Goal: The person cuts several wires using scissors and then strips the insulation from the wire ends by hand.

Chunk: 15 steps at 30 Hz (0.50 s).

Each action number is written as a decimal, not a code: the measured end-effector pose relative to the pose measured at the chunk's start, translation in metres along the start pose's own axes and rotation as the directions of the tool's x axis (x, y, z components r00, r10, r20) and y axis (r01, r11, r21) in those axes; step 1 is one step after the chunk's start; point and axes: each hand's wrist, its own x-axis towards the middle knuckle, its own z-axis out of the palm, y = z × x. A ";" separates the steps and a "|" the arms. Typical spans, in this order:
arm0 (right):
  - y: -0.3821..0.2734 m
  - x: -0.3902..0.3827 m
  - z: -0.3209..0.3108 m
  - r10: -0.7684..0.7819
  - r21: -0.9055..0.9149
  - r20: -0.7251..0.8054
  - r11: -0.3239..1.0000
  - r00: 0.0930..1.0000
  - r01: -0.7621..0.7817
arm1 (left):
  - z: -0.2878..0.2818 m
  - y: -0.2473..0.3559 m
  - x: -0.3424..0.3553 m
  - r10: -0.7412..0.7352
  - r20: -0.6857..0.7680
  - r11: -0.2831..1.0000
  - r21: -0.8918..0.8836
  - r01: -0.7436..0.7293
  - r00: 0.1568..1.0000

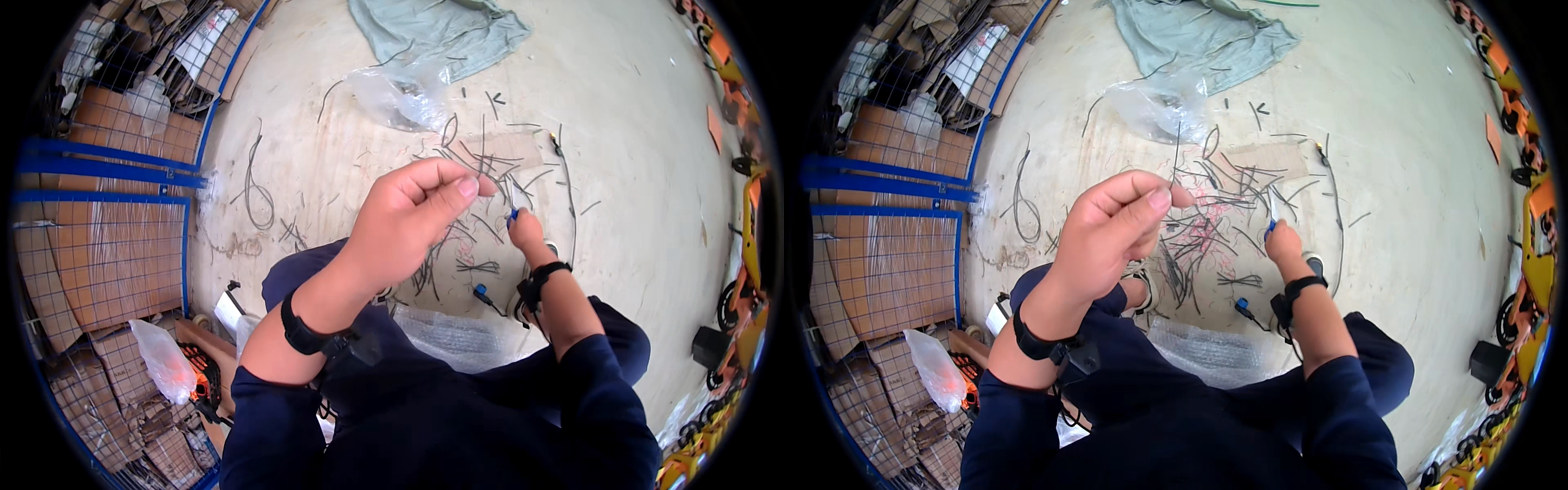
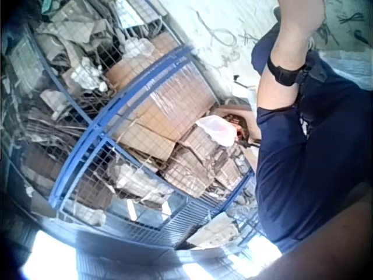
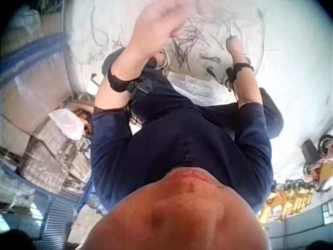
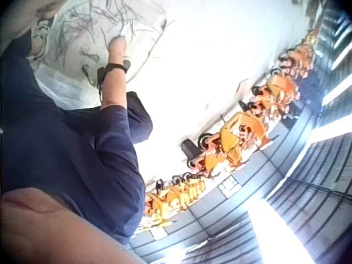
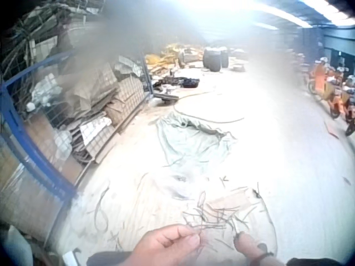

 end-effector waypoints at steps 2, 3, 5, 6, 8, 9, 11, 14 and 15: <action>0.006 -0.004 0.032 0.055 0.064 -0.003 0.996 0.998 -0.055 | -0.002 0.002 -0.003 -0.003 -0.038 1.000 0.017 0.003 0.999; 0.008 -0.006 0.046 0.083 0.099 0.000 0.992 0.997 -0.083 | -0.004 0.002 -0.004 -0.010 -0.056 1.000 0.023 0.011 0.998; 0.014 -0.005 0.070 0.152 0.077 0.045 0.985 0.987 -0.155 | -0.006 0.002 -0.006 -0.022 -0.079 0.999 0.022 0.024 0.997; 0.015 -0.004 0.077 0.185 0.061 0.063 0.980 0.981 -0.189 | -0.007 0.002 -0.008 -0.026 -0.089 1.000 0.016 0.027 0.996; 0.018 -0.006 0.091 0.192 0.028 0.116 0.980 0.975 -0.196 | -0.011 0.000 -0.010 -0.034 -0.107 0.999 0.004 0.034 0.994; 0.015 -0.006 0.087 0.188 0.002 0.131 0.982 0.973 -0.190 | -0.013 0.001 -0.011 -0.026 -0.119 1.000 0.011 0.027 0.993; 0.007 -0.010 0.085 0.195 -0.043 0.150 0.981 0.969 -0.191 | -0.017 0.000 -0.013 -0.023 -0.141 0.999 0.046 0.029 0.990; 0.001 0.014 0.048 0.028 -0.087 0.186 0.996 0.982 -0.012 | -0.015 0.007 -0.006 0.028 -0.128 0.993 0.115 -0.013 0.991; 0.003 0.027 0.028 -0.041 -0.099 0.202 0.993 0.979 0.062 | -0.012 0.009 -0.001 0.046 -0.102 0.991 0.132 -0.032 0.994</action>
